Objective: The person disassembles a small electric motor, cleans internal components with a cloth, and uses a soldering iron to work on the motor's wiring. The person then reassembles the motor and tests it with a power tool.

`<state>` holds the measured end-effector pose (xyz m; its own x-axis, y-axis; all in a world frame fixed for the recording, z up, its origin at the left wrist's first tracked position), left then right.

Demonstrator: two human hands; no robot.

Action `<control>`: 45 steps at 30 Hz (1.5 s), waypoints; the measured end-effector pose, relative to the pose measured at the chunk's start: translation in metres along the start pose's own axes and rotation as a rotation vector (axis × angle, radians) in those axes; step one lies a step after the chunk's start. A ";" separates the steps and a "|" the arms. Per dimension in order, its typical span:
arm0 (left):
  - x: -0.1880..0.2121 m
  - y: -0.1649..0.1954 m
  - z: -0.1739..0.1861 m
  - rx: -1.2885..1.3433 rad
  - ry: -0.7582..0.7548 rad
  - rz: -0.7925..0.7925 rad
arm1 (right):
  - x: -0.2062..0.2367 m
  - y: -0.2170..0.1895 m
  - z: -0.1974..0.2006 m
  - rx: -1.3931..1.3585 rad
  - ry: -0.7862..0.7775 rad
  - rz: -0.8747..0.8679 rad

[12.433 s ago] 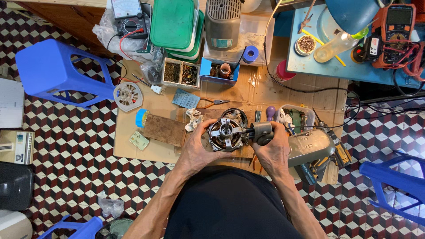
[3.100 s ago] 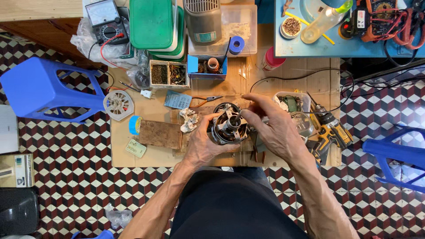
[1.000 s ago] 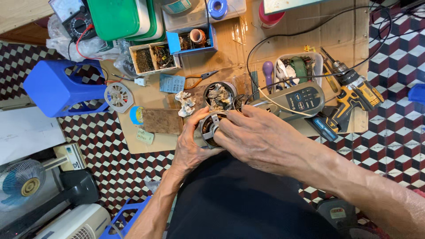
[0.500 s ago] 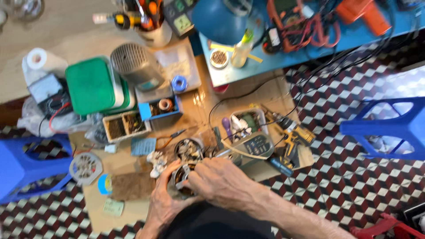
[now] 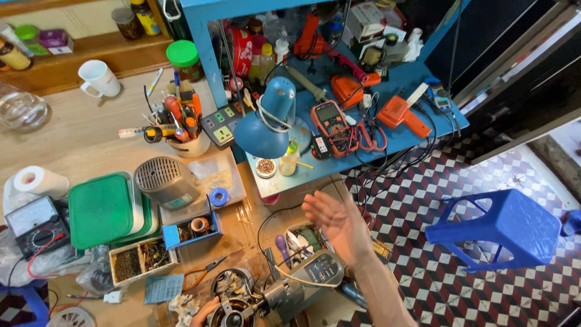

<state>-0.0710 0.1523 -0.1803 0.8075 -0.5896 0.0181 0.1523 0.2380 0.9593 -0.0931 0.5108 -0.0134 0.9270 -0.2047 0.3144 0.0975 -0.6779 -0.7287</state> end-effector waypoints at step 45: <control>0.044 0.113 0.022 -0.272 0.173 0.248 | -0.086 0.155 0.056 1.850 -0.264 0.041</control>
<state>-0.0306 0.1365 -0.0648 0.9191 -0.3558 0.1694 0.0675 0.5657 0.8218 -0.1374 0.4628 -0.1872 0.9461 0.0246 0.3230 0.1277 0.8881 -0.4416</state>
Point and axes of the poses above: each hand's wrist, its own x-axis away from the middle knuckle, its own z-axis out of the back of the hand, y = z × x, the point moved 10 cm from there along -x, towards the middle knuckle, and after that the axes turned 4 degrees about x, right-handed, at the moved point
